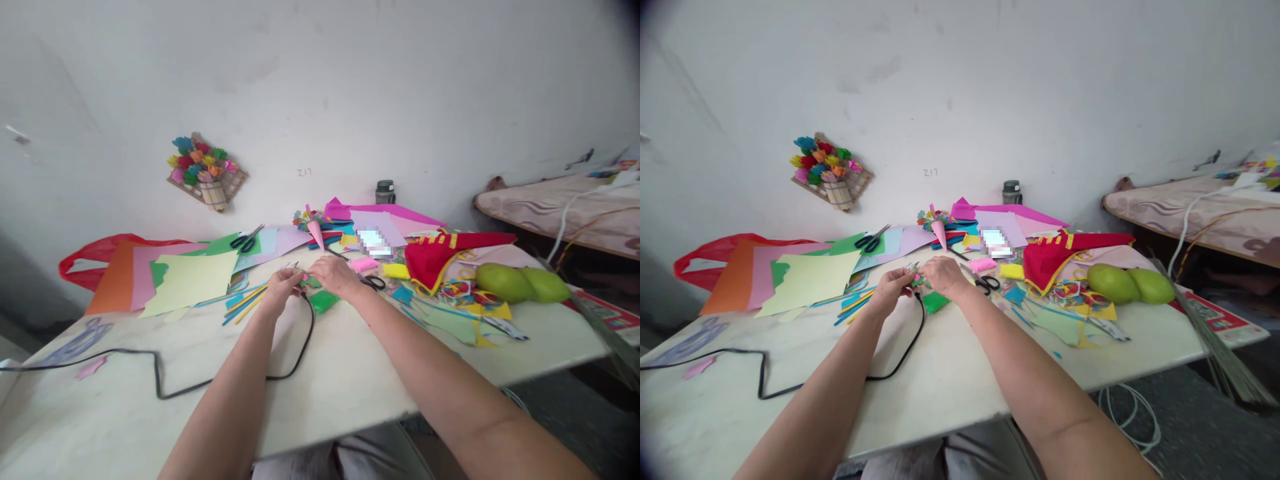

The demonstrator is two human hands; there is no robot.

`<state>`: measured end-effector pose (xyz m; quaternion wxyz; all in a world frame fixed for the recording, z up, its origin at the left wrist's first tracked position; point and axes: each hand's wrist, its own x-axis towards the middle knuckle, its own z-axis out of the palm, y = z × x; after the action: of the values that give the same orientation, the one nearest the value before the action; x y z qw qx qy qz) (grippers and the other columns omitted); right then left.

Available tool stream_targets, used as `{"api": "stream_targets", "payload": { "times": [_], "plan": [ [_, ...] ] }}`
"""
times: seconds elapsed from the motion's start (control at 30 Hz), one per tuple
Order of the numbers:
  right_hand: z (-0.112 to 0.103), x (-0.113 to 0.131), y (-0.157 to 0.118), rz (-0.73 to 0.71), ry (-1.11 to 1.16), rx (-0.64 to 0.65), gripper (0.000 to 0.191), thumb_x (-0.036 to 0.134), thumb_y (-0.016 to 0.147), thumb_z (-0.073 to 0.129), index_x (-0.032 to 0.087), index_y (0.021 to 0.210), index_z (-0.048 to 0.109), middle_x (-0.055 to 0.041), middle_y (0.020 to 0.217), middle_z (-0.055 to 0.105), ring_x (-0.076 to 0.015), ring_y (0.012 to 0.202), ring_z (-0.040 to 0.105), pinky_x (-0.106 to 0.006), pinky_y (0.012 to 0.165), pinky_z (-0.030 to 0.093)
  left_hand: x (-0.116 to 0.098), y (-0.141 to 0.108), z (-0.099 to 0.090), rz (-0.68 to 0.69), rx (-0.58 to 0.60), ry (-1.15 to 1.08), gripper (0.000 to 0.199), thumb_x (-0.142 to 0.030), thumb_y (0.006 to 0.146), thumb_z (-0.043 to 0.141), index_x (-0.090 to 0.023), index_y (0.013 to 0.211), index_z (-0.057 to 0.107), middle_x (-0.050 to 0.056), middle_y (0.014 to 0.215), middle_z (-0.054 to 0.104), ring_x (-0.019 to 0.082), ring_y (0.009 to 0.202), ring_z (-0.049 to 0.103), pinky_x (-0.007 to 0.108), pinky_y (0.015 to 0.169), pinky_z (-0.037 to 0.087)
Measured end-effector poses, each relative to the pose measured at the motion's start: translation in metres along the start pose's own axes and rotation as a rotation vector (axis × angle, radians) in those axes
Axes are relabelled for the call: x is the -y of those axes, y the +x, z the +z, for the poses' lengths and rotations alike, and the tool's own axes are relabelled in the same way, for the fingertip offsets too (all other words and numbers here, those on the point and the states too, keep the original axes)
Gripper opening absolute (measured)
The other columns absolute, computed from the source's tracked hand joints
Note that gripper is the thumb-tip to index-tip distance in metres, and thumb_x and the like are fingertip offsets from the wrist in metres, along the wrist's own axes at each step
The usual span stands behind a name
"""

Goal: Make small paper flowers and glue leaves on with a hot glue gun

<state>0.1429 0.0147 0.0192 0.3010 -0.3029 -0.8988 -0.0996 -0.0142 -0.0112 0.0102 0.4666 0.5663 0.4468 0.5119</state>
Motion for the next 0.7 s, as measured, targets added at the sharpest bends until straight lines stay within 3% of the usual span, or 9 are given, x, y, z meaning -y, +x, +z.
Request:
{"api": "stream_targets", "payload": {
  "times": [0.3,0.53,0.7],
  "plan": [
    [-0.0046,0.0051,0.0004,-0.037,-0.117,0.06,0.02,0.01,0.078,0.041,0.011,0.083,0.06,-0.0103,0.082,0.06,-0.0179,0.079,0.051,-0.028,0.072,0.033,0.0042,0.002,-0.0005,-0.05,-0.008,-0.062,0.026,-0.034,0.059,0.066,-0.011,0.063,0.055,0.003,0.056,0.06,0.009,0.045,0.053,0.019,0.041,0.038],
    [0.0008,0.0022,-0.0006,0.183,0.03,-0.018,0.019,0.015,0.08,0.041,0.014,0.086,0.059,-0.0071,0.086,0.063,-0.0168,0.083,0.054,-0.025,0.073,0.035,0.0042,0.0034,-0.0022,-0.003,-0.042,-0.05,0.027,-0.036,0.06,0.065,-0.011,0.062,0.054,0.0,0.051,0.056,0.009,0.044,0.052,0.019,0.042,0.039],
    [-0.0003,0.0036,0.0012,0.427,0.231,-0.075,0.016,0.022,0.077,0.047,0.019,0.082,0.062,-0.0036,0.082,0.065,-0.0159,0.078,0.057,-0.024,0.067,0.038,0.0027,0.003,-0.0005,0.062,-0.079,0.048,0.028,-0.038,0.062,0.064,-0.012,0.062,0.055,0.0,0.05,0.055,0.009,0.046,0.052,0.019,0.042,0.04]
  ]
}}
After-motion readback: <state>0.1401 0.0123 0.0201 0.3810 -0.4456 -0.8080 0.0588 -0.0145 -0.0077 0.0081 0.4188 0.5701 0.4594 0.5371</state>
